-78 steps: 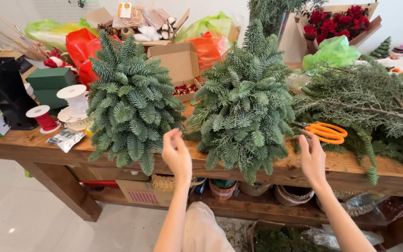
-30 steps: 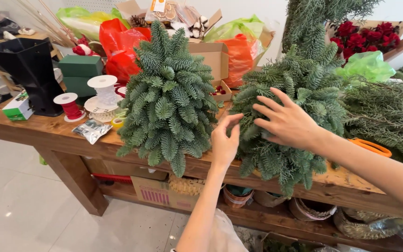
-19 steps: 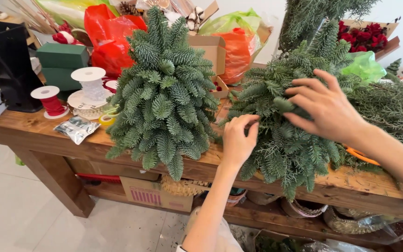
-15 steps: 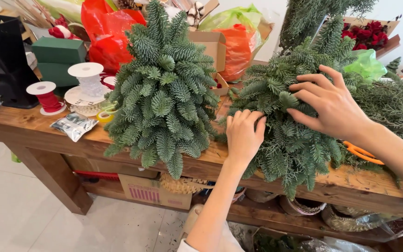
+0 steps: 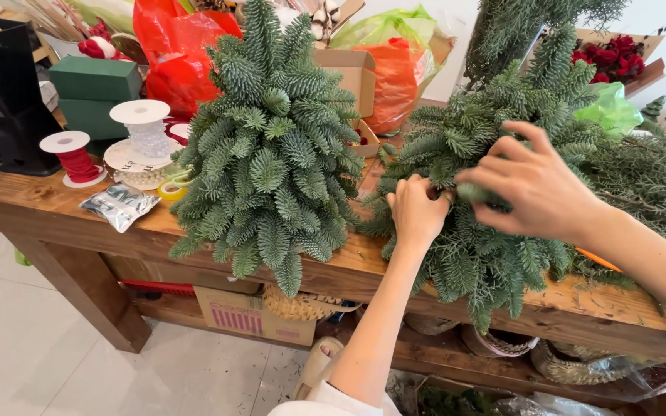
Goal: The person uses orange-handled scissors to trim branches from a large evergreen plant and arranges the cut pieces into two smaller potted evergreen trees on a wooden table. The person repeatedly cuts, places, and adjusts the branches to shape the trees.
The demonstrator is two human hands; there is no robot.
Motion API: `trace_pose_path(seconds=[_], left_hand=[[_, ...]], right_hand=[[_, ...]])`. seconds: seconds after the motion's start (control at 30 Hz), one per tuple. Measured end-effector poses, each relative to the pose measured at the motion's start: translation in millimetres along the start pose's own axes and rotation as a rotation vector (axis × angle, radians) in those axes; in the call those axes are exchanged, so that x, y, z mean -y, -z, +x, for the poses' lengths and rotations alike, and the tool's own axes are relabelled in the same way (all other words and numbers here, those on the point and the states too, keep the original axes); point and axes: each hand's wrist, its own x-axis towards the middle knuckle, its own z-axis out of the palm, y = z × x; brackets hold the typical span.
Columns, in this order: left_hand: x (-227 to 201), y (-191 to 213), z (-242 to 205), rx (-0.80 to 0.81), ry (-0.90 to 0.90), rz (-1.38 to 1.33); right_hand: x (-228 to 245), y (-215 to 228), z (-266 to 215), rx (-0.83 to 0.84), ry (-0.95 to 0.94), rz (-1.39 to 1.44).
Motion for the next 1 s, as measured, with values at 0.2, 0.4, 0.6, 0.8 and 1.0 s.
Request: trace_pose_path(seconds=[0.2, 0.4, 0.6, 0.8, 1.0], left_hand=[[23, -21, 23, 0.029, 0.009, 0.01], [10, -12, 9, -0.037, -0.071, -0.055], [-5, 2, -9, -0.104, -0.136, 0.002], [-2, 28, -10, -0.104, -0.057, -0.021], [-2, 33, -20, -0.118, -0.165, 0.077]], right_hand=[[6, -3, 15, 0.292, 0.179, -0.344], [-5, -6, 9, 0.339, 0.221, -0.457], [-11, -3, 1, 0.349, 0.208, -0.433], [-16, -4, -3, 0.347, 0.178, -0.421], [-14, -3, 2, 0.377, 0.172, -0.432]])
